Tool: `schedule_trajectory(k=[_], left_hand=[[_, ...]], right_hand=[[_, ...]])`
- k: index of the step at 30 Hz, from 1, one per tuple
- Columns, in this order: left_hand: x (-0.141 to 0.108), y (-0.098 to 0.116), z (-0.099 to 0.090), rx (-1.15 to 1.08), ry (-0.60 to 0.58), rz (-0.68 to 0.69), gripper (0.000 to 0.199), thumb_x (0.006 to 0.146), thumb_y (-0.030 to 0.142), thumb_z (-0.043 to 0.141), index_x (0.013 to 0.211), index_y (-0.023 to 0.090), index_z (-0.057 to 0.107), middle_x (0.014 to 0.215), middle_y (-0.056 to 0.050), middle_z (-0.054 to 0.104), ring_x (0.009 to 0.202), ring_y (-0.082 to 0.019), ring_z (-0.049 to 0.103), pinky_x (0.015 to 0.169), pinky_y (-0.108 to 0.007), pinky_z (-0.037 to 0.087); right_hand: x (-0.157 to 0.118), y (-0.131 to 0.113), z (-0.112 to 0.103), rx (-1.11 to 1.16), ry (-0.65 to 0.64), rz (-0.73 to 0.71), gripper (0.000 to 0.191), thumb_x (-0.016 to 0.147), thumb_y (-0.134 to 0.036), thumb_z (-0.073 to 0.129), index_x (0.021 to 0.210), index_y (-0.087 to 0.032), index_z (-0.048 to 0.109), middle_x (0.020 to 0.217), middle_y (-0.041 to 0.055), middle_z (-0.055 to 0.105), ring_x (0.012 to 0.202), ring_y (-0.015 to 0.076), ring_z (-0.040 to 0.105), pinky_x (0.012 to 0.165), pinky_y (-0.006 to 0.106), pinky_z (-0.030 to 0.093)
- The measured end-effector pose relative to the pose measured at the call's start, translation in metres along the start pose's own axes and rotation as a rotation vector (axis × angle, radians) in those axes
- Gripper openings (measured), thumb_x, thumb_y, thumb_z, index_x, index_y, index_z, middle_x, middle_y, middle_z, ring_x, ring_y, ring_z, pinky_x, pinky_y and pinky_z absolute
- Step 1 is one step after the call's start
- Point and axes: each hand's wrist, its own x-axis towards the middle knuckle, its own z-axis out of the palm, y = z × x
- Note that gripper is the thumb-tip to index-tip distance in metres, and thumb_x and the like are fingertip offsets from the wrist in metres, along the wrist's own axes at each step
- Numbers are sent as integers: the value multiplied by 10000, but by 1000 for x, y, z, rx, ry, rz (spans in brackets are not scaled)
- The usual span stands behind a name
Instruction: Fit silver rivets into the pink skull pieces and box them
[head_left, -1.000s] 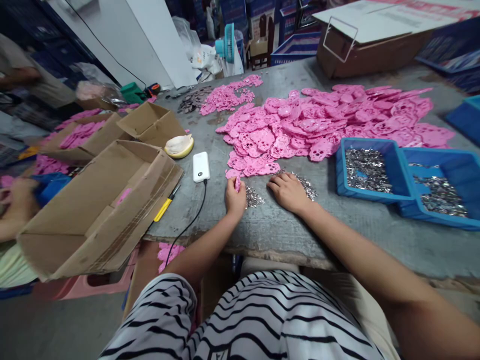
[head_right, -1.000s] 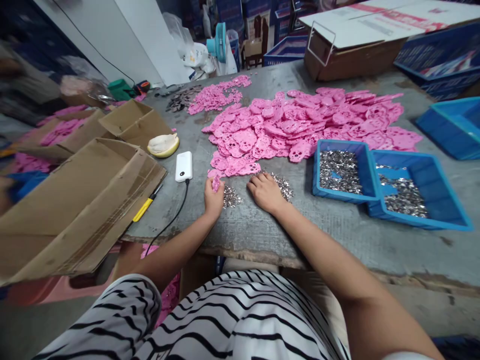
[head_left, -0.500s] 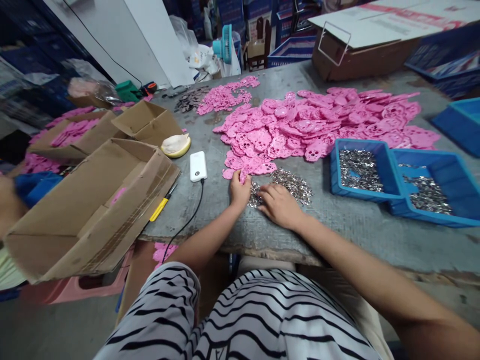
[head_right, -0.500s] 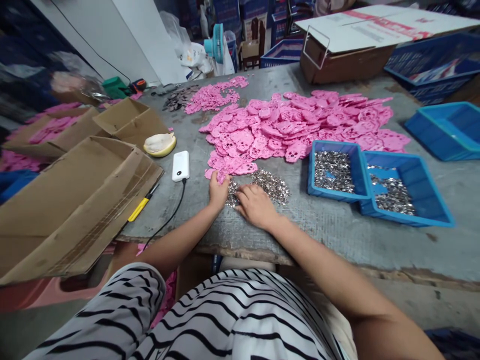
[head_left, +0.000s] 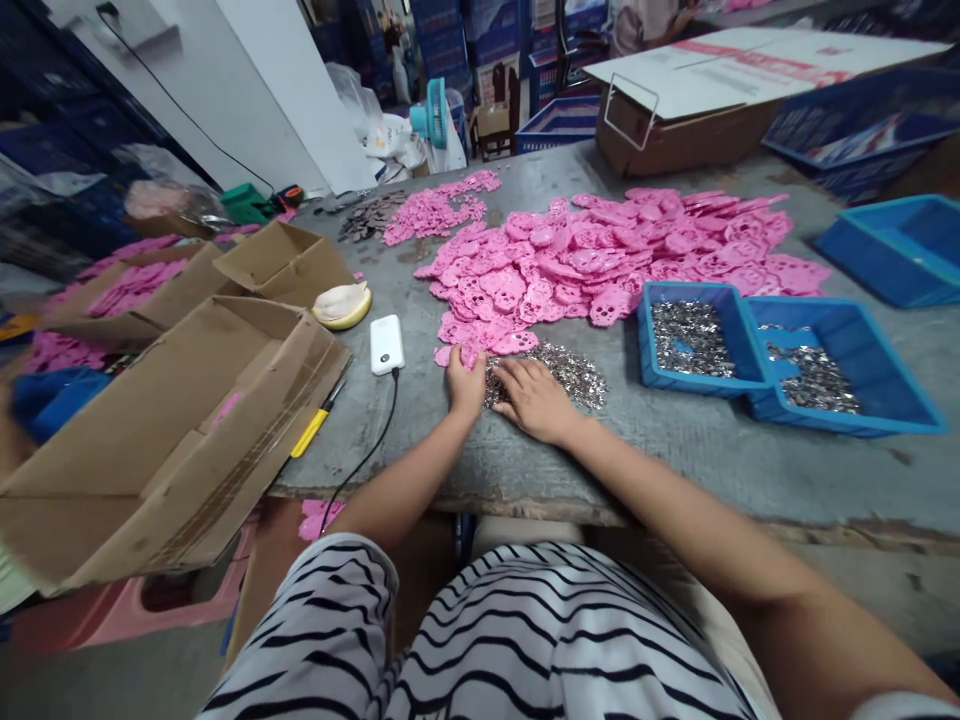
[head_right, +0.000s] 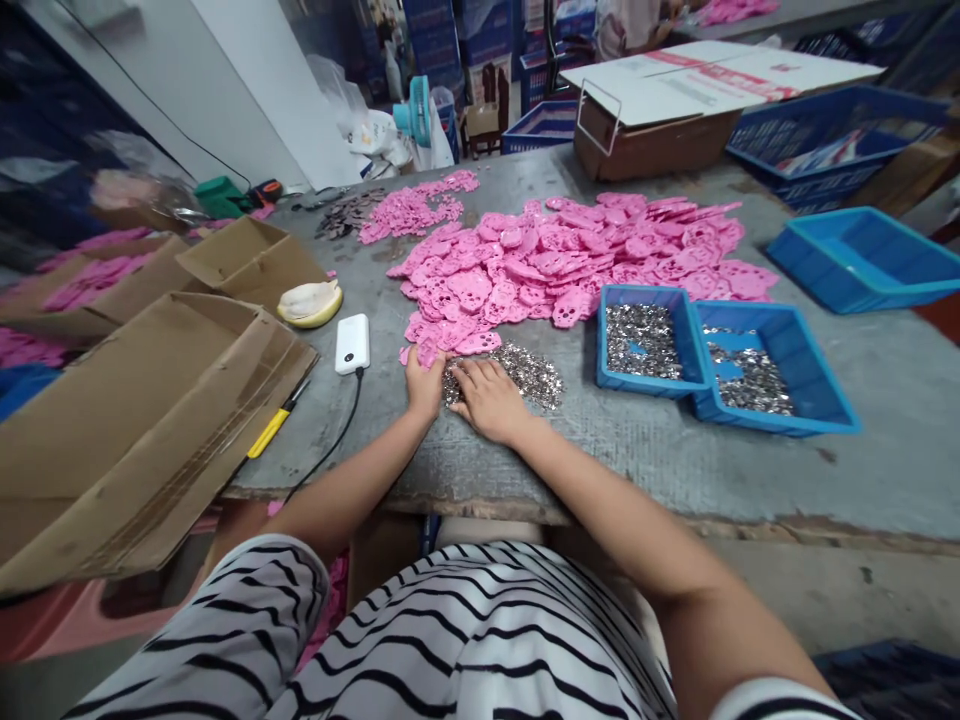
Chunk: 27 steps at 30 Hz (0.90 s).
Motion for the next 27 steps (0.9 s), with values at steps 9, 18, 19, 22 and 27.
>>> schedule_trajectory(k=[9, 18, 19, 22, 27], left_hand=[[-34, 32, -25, -59, 28, 21, 217, 787, 290, 569, 977, 188, 542, 871, -44, 667, 839, -164, 645, 862, -308, 492], [-99, 68, -14, -387, -716, -305, 306, 712, 413, 685, 871, 177, 572, 655, 0, 624, 533, -102, 576, 513, -224, 466], [-102, 70, -12, -419, -833, -372, 339, 684, 433, 707, 844, 169, 566, 641, 1, 621, 514, -97, 572, 494, -216, 457], [-106, 77, -2, -517, -1072, -542, 413, 609, 467, 753, 770, 151, 541, 610, -3, 616, 473, -98, 570, 458, -214, 449], [-98, 84, 22, -715, -1135, -753, 391, 571, 386, 740, 786, 139, 527, 609, -8, 612, 490, -139, 596, 460, -252, 483]], right_hand=[[-20, 48, 3, -30, 27, -62, 292, 932, -259, 475, 1092, -142, 689, 1233, 132, 638, 1225, 249, 519, 1082, 459, 332], [-13, 62, 0, 3, 48, -79, 295, 948, -269, 450, 1079, -169, 694, 1179, 110, 673, 1185, 243, 550, 1046, 467, 361], [-14, 63, -2, 21, 61, -74, 296, 950, -271, 442, 1084, -176, 689, 1176, 107, 675, 1182, 240, 551, 1043, 466, 361], [-20, 64, -9, 98, 132, -60, 276, 949, -269, 434, 1050, -186, 676, 1159, 97, 679, 1161, 234, 558, 1038, 457, 362], [-51, 69, -24, 221, 292, 121, 152, 910, -279, 492, 834, -196, 595, 944, 104, 689, 953, 239, 602, 830, 384, 468]])
